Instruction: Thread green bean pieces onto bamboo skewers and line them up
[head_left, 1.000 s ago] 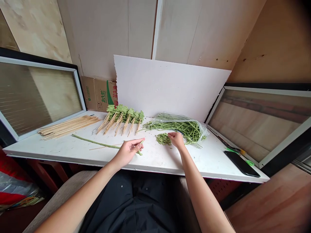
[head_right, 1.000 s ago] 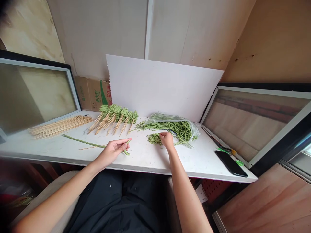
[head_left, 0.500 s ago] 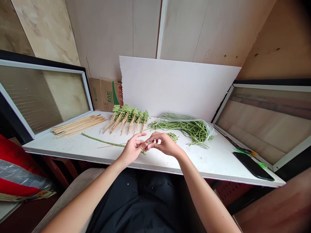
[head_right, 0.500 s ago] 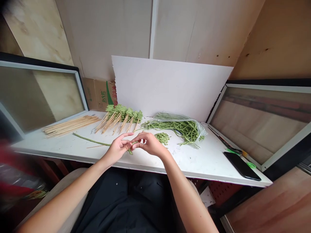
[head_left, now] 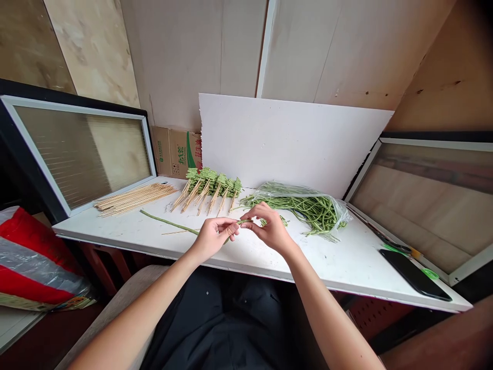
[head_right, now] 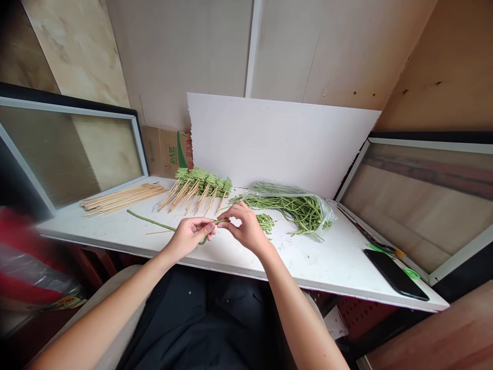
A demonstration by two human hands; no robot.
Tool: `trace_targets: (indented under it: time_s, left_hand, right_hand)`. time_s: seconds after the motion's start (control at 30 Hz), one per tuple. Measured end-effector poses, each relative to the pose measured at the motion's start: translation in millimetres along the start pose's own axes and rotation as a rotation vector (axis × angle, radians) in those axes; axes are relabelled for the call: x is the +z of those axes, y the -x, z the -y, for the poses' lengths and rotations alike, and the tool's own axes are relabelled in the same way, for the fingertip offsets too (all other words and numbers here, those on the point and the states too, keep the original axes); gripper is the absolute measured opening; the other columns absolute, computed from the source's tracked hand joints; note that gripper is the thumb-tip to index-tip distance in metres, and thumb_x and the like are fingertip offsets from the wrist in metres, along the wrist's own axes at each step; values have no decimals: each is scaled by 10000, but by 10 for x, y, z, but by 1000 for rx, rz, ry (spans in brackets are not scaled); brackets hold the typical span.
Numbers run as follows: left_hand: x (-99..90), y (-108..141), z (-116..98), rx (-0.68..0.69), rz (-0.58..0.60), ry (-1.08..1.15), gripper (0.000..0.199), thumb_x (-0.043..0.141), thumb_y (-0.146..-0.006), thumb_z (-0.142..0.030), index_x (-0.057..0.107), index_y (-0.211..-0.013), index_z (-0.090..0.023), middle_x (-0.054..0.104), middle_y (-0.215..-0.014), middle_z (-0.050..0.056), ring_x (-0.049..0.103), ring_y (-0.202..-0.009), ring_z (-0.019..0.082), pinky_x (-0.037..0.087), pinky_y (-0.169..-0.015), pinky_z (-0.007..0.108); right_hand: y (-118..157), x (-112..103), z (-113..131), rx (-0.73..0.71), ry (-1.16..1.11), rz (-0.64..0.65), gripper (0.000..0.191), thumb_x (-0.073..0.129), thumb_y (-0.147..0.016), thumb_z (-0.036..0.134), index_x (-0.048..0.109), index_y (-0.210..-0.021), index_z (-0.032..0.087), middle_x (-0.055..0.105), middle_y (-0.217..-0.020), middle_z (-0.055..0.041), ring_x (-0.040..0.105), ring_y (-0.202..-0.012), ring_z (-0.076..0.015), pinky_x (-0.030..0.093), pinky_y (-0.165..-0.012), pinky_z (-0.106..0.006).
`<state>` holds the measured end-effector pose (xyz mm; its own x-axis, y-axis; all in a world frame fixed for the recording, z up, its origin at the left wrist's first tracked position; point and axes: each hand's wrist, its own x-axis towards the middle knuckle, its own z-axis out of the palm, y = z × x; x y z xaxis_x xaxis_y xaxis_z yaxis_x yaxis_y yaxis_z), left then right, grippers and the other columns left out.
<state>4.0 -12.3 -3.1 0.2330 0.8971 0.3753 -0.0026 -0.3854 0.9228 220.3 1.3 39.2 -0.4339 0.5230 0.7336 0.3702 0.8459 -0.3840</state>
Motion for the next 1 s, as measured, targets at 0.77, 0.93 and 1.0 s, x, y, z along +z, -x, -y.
trace_targets:
  time_s: [0.77,0.93,1.0]
  left_hand:
    - [-130,13,-55,223,250,-259,501,591,-1044,-472,635,-669,-143,537,-662,2,479,-664,122,392,-682,256]
    - [-103,-2,31,134,133,-226,487,609,-1020,-529,683,-733,-143,558,-667,0,468,-576,102,387,-582,243]
    - [-93,-17,73,58,70,-165,468,629,-994,-569,715,-815,-145,571,-675,-7,459,-521,91,377,-525,237]
  right_hand:
    - [103,373,-286,254,-567,27,354,833,-842,573,777,-768,232,718,-1031,-120,650,-1101,-306,547,-855,-419]
    - [131,437,-360,249,-518,-84,346,829,-847,577,785,-803,237,735,-895,-91,667,-1011,-285,545,-855,-419]
    - [120,401,-327,183,-364,-135,248,855,-854,493,815,-879,250,749,-876,-85,650,-994,-282,533,-896,-437]
